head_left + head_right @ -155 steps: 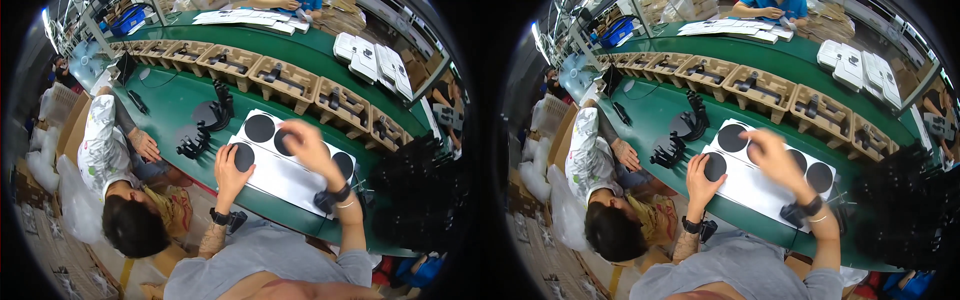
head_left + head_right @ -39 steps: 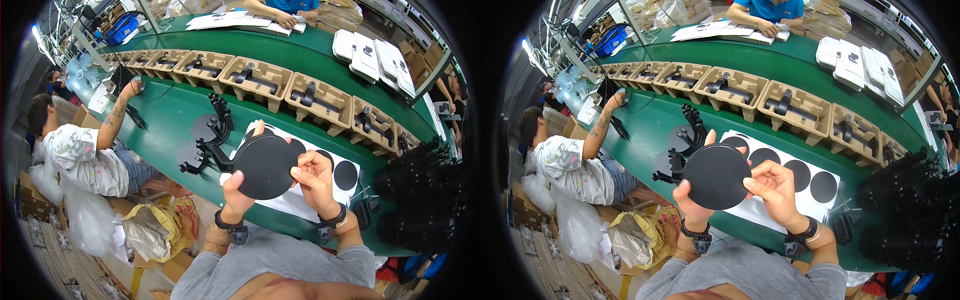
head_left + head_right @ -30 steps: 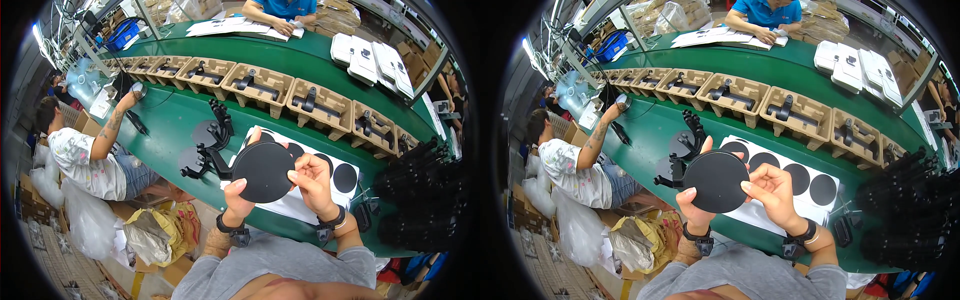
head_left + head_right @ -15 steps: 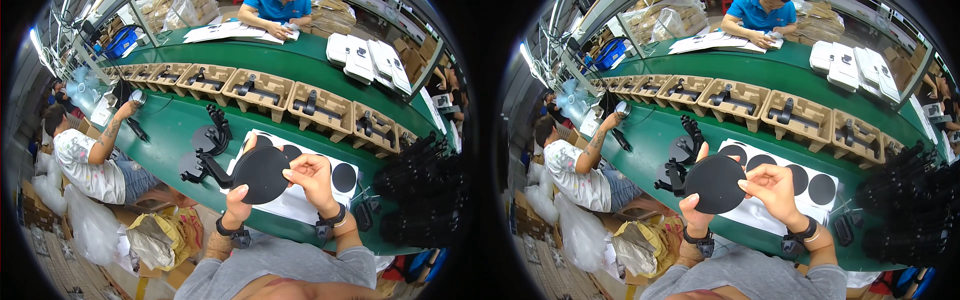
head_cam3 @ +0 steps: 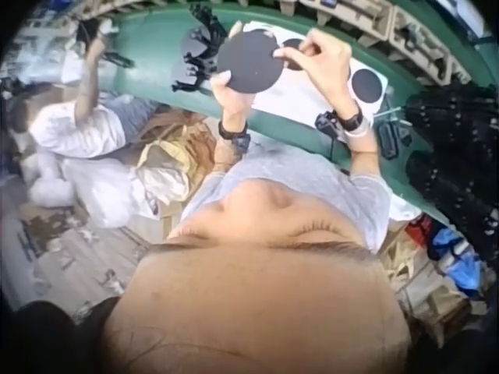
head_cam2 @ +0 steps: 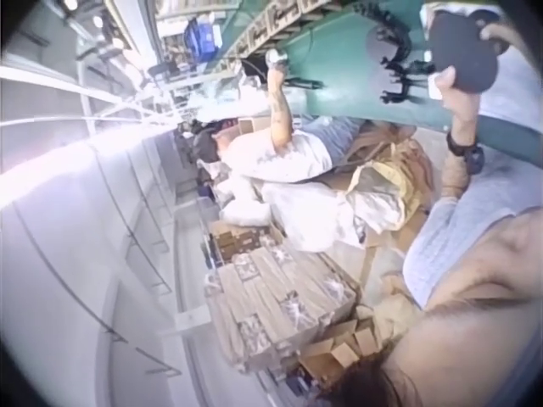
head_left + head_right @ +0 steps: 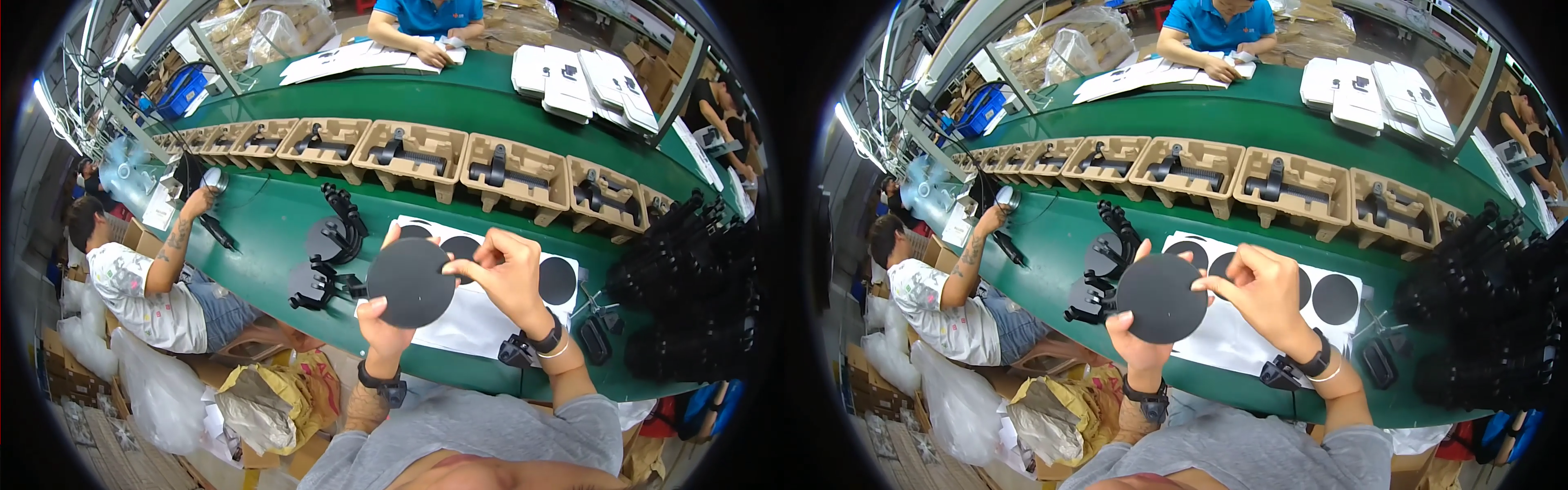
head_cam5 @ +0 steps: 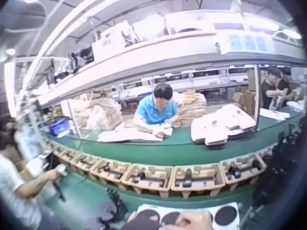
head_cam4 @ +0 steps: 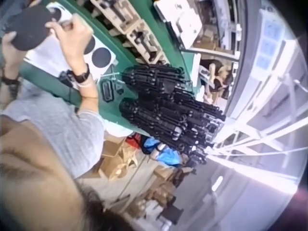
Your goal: Manually assembling circular black pads onto a component template on a factory production line.
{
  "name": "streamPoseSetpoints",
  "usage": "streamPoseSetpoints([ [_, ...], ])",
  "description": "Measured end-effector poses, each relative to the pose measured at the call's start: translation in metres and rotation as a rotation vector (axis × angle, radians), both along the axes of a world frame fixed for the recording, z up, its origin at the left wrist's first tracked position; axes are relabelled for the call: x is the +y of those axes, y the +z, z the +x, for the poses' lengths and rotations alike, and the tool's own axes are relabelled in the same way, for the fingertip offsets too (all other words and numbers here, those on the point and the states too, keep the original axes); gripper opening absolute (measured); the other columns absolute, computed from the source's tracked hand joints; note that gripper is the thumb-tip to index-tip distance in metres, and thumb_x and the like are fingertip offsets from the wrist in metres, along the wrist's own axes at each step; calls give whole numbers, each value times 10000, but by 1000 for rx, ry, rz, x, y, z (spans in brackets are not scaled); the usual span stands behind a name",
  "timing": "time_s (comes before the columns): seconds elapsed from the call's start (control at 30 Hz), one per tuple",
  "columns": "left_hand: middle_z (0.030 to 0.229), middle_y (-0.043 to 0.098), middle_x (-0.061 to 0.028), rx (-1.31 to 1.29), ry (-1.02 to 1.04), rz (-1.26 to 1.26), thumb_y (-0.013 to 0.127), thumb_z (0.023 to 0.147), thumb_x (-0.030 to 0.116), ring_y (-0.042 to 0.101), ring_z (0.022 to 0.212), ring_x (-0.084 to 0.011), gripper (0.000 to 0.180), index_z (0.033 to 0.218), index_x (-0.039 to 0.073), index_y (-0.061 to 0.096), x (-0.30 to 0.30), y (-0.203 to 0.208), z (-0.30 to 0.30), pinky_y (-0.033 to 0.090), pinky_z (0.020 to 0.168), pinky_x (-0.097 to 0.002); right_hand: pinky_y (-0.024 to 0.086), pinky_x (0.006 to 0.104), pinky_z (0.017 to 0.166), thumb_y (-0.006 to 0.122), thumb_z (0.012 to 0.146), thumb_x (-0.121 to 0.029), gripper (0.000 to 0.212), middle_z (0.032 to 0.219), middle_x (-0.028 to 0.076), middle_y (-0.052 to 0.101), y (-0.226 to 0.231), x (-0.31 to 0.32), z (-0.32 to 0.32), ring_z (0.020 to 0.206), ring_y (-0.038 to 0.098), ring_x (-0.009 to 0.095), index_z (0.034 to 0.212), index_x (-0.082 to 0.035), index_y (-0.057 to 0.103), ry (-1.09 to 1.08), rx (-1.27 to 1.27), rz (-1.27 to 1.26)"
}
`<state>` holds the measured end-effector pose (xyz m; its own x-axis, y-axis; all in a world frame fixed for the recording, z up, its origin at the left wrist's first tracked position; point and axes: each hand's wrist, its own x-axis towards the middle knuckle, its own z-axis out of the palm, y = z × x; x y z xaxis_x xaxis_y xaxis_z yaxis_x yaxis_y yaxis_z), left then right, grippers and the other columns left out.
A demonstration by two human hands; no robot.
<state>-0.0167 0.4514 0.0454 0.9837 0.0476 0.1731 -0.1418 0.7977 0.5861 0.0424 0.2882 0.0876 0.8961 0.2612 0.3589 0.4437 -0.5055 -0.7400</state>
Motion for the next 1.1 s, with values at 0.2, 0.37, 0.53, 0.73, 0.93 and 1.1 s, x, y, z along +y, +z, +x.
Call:
streamPoseSetpoints([
  [0.2, 1482, 305, -221, -4, 46, -75, 459, 804, 467, 412, 1282, -428, 824, 1516, 169, 171, -3, -1, 4, 434, 955, -625, 565, 334, 674, 856, 621, -158, 356, 853, 86, 651, -8, 15, -22, 809, 653, 246, 899, -8, 692, 446, -757, 79],
  [0.37, 1446, 335, -144, -125, 135, 113, 481, 836, 522, 398, 1287, -390, 729, 1439, 179, 256, 1, -23, 7, 443, 935, -626, 587, 324, 692, 821, 591, -50, 399, 884, 95, 644, -19, 21, -37, 807, 650, 245, 969, -6, 702, 382, -861, -163],
  [0.53, 1223, 441, -68, -105, -111, 54, 713, 770, 369, 475, 1225, -271, 736, 1340, 80, 349, 22, -58, 12, 448, 1002, -494, 515, 304, 566, 763, 658, 78, 296, 819, 104, 656, -22, 28, -30, 704, 629, 216, 939, 16, 695, 100, -528, 192],
  [0.73, 1160, 560, -127, 24, -264, 538, 613, 833, 268, 561, 1136, -254, 453, 1158, -39, 538, 50, -81, 2, 471, 973, -427, 513, 353, 620, 684, 756, 40, 153, 848, 158, 623, -1, -9, 35, 708, 623, 289, 909, 45, 670, -499, -578, 20],
  [0.93, 1141, 581, -108, 32, 149, 788, 571, 863, 178, 577, 1076, -220, 324, 1124, -12, 563, 93, -78, -11, 453, 934, -356, 499, 492, 664, 604, 716, 70, 53, 804, 289, 608, -33, -94, 136, 785, 613, 454, 763, 67, 627, -861, -390, -492],
  [1.1, 1129, 580, -86, 96, 363, 1053, 606, 832, 91, 562, 1085, -206, 278, 1098, 12, 584, 112, -75, -41, 443, 925, -346, 504, 519, 676, 600, 756, 17, 57, 762, 306, 604, -52, -109, 151, 789, 608, 487, 760, 74, 599, -822, -257, -601],
])
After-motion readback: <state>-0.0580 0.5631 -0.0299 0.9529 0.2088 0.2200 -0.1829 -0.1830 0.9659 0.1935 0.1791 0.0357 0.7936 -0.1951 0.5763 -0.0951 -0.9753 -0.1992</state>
